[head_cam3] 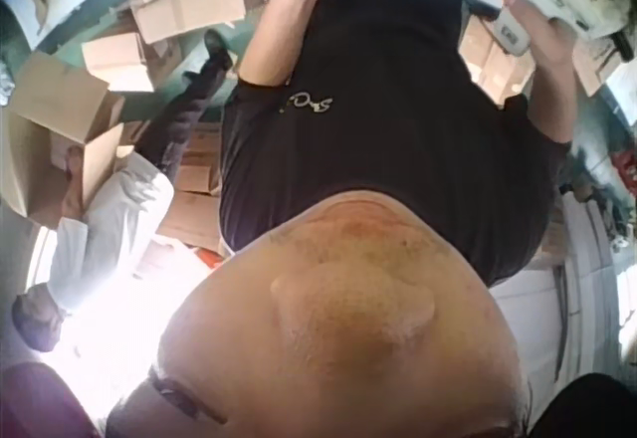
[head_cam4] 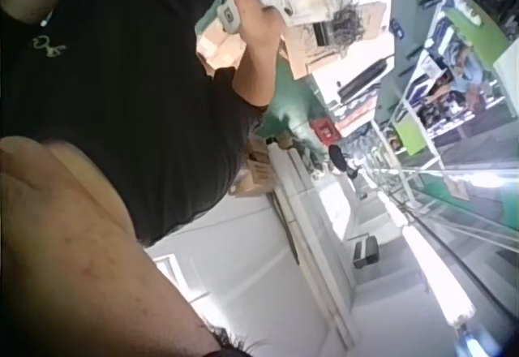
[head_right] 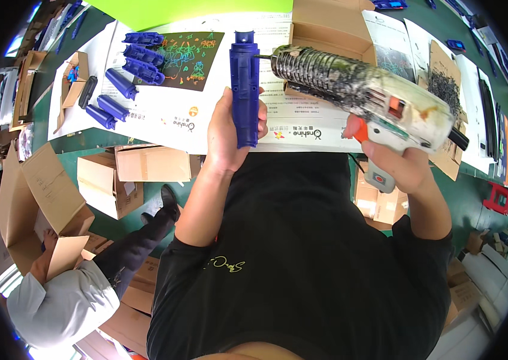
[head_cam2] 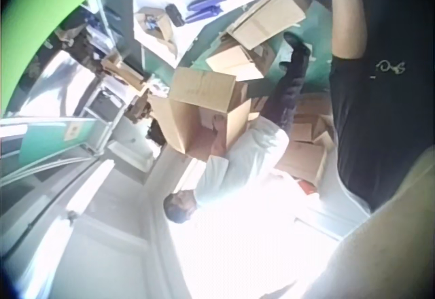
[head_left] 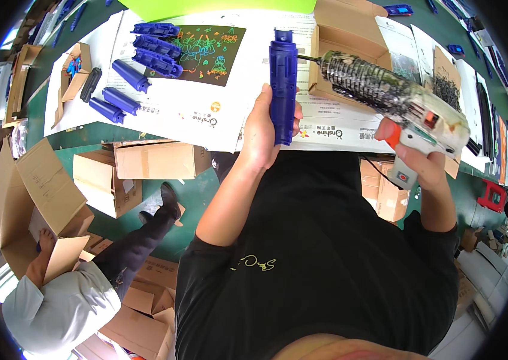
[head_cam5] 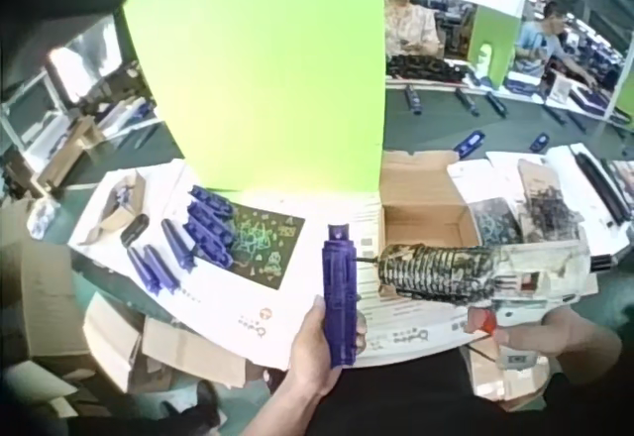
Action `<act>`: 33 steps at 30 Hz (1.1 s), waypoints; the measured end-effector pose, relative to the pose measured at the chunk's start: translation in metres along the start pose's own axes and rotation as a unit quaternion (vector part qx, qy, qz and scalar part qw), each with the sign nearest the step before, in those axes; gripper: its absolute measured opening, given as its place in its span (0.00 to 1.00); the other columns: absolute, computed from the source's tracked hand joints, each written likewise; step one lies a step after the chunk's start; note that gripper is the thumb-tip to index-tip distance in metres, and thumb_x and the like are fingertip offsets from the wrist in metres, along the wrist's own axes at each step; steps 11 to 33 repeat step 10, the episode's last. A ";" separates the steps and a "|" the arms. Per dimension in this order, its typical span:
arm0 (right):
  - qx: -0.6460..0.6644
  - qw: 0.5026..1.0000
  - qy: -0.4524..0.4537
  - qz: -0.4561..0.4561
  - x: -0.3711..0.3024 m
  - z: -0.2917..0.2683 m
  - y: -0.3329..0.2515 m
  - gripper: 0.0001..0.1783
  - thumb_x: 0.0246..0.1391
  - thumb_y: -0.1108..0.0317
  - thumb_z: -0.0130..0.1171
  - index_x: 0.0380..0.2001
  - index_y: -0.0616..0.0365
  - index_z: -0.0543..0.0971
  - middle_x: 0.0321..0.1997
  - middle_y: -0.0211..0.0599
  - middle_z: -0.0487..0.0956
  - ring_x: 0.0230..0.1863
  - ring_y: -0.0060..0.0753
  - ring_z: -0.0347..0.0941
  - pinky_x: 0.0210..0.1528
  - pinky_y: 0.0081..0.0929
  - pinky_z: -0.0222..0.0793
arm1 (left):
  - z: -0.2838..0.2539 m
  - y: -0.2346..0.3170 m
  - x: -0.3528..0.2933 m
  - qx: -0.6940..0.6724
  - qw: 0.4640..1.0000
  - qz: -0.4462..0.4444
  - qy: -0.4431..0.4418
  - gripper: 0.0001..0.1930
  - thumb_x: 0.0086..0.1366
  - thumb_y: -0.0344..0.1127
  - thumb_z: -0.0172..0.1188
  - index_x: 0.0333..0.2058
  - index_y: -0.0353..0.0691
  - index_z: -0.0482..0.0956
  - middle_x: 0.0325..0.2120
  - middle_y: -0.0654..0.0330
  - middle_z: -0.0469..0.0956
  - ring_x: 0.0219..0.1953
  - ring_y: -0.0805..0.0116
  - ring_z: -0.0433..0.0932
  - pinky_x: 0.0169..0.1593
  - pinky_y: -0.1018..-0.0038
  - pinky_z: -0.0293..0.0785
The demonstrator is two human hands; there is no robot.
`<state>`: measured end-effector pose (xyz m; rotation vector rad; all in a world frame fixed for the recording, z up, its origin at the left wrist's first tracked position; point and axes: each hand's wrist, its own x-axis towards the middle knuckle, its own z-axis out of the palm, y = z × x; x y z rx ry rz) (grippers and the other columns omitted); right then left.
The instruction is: Assembling blue plastic housing components by applying hot glue and inserting small parts.
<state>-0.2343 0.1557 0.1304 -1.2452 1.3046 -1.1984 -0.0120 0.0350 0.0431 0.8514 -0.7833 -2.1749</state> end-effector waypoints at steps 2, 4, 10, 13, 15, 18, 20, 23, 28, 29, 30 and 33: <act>-0.021 1.000 -0.009 0.017 0.003 -0.004 0.004 0.25 0.42 0.72 0.54 0.47 0.67 0.67 0.38 0.44 0.73 0.42 0.36 0.70 0.47 0.33 0.66 | 0.003 -0.001 0.000 0.014 1.000 -0.003 0.003 0.26 0.73 0.49 0.27 0.46 0.34 0.68 0.22 0.60 0.71 0.22 0.73 0.65 0.29 0.75 0.64; -0.044 0.998 -0.021 0.050 0.003 -0.005 0.008 0.13 0.49 0.74 0.53 0.40 0.62 0.74 0.38 0.32 0.73 0.39 0.24 0.67 0.43 0.22 0.63 | 0.006 -0.002 -0.001 0.040 0.999 -0.007 -0.001 0.26 0.73 0.49 0.27 0.46 0.34 0.69 0.23 0.60 0.72 0.22 0.74 0.66 0.29 0.76 0.65; -0.123 0.991 -0.032 0.034 0.003 -0.009 0.017 0.09 0.48 0.72 0.56 0.35 0.61 0.76 0.32 0.30 0.74 0.33 0.21 0.67 0.36 0.20 0.65 | 0.006 -0.007 0.003 0.062 0.998 0.006 -0.005 0.26 0.73 0.50 0.28 0.46 0.35 0.69 0.23 0.60 0.72 0.23 0.74 0.67 0.30 0.77 0.67; -0.123 0.991 -0.032 0.034 0.003 -0.009 0.017 0.09 0.48 0.72 0.56 0.35 0.61 0.76 0.32 0.30 0.74 0.33 0.21 0.67 0.36 0.20 0.65 | 0.006 -0.007 0.003 0.062 0.998 0.006 -0.005 0.26 0.73 0.50 0.28 0.46 0.35 0.69 0.23 0.60 0.72 0.23 0.74 0.67 0.30 0.77 0.67; -0.123 0.991 -0.032 0.034 0.003 -0.009 0.017 0.09 0.48 0.72 0.56 0.35 0.61 0.76 0.32 0.30 0.74 0.33 0.21 0.67 0.36 0.20 0.65 | 0.006 -0.007 0.003 0.062 0.998 0.006 -0.005 0.26 0.73 0.50 0.28 0.46 0.35 0.69 0.23 0.60 0.72 0.23 0.74 0.67 0.30 0.77 0.67; -0.123 0.991 -0.032 0.034 0.003 -0.009 0.017 0.09 0.48 0.72 0.56 0.35 0.61 0.76 0.32 0.30 0.74 0.33 0.21 0.67 0.36 0.20 0.65 | 0.006 -0.007 0.003 0.062 0.998 0.006 -0.005 0.26 0.73 0.50 0.28 0.46 0.35 0.69 0.23 0.60 0.72 0.23 0.74 0.67 0.30 0.77 0.67; -0.123 0.991 -0.032 0.034 0.003 -0.009 0.017 0.09 0.48 0.72 0.56 0.35 0.61 0.76 0.32 0.30 0.74 0.33 0.21 0.67 0.36 0.20 0.65 | 0.006 -0.007 0.003 0.062 0.998 0.006 -0.005 0.26 0.73 0.50 0.28 0.46 0.35 0.69 0.23 0.60 0.72 0.23 0.74 0.67 0.30 0.77 0.67; -0.123 0.991 -0.032 0.034 0.003 -0.009 0.017 0.09 0.48 0.72 0.56 0.35 0.61 0.76 0.32 0.30 0.74 0.33 0.21 0.67 0.36 0.20 0.65 | 0.006 -0.007 0.003 0.062 0.998 0.006 -0.005 0.26 0.73 0.50 0.28 0.46 0.35 0.69 0.23 0.60 0.72 0.23 0.74 0.67 0.30 0.77 0.67; -0.123 0.991 -0.032 0.034 0.003 -0.009 0.017 0.09 0.48 0.72 0.56 0.35 0.61 0.76 0.32 0.30 0.74 0.33 0.21 0.67 0.36 0.20 0.65 | 0.006 -0.007 0.003 0.062 0.998 0.006 -0.005 0.26 0.73 0.50 0.28 0.46 0.35 0.69 0.23 0.60 0.72 0.23 0.74 0.67 0.30 0.77 0.67; -0.123 0.991 -0.032 0.034 0.003 -0.009 0.017 0.09 0.48 0.72 0.56 0.35 0.61 0.76 0.32 0.30 0.74 0.33 0.21 0.67 0.36 0.20 0.65 | 0.006 -0.007 0.003 0.062 0.998 0.006 -0.005 0.26 0.73 0.50 0.28 0.46 0.35 0.69 0.23 0.60 0.72 0.23 0.74 0.67 0.30 0.77 0.67; -0.123 0.991 -0.032 0.034 0.003 -0.009 0.017 0.09 0.48 0.72 0.56 0.35 0.61 0.76 0.32 0.30 0.74 0.33 0.21 0.67 0.36 0.20 0.65 | 0.006 -0.007 0.003 0.062 0.998 0.006 -0.005 0.26 0.73 0.50 0.28 0.46 0.35 0.69 0.23 0.60 0.72 0.23 0.74 0.67 0.30 0.77 0.67; -0.123 0.991 -0.032 0.034 0.003 -0.009 0.017 0.09 0.48 0.72 0.56 0.35 0.61 0.76 0.32 0.30 0.74 0.33 0.21 0.67 0.36 0.20 0.65 | 0.006 -0.007 0.003 0.062 0.998 0.006 -0.005 0.26 0.73 0.50 0.28 0.46 0.35 0.69 0.23 0.60 0.72 0.23 0.74 0.67 0.30 0.77 0.67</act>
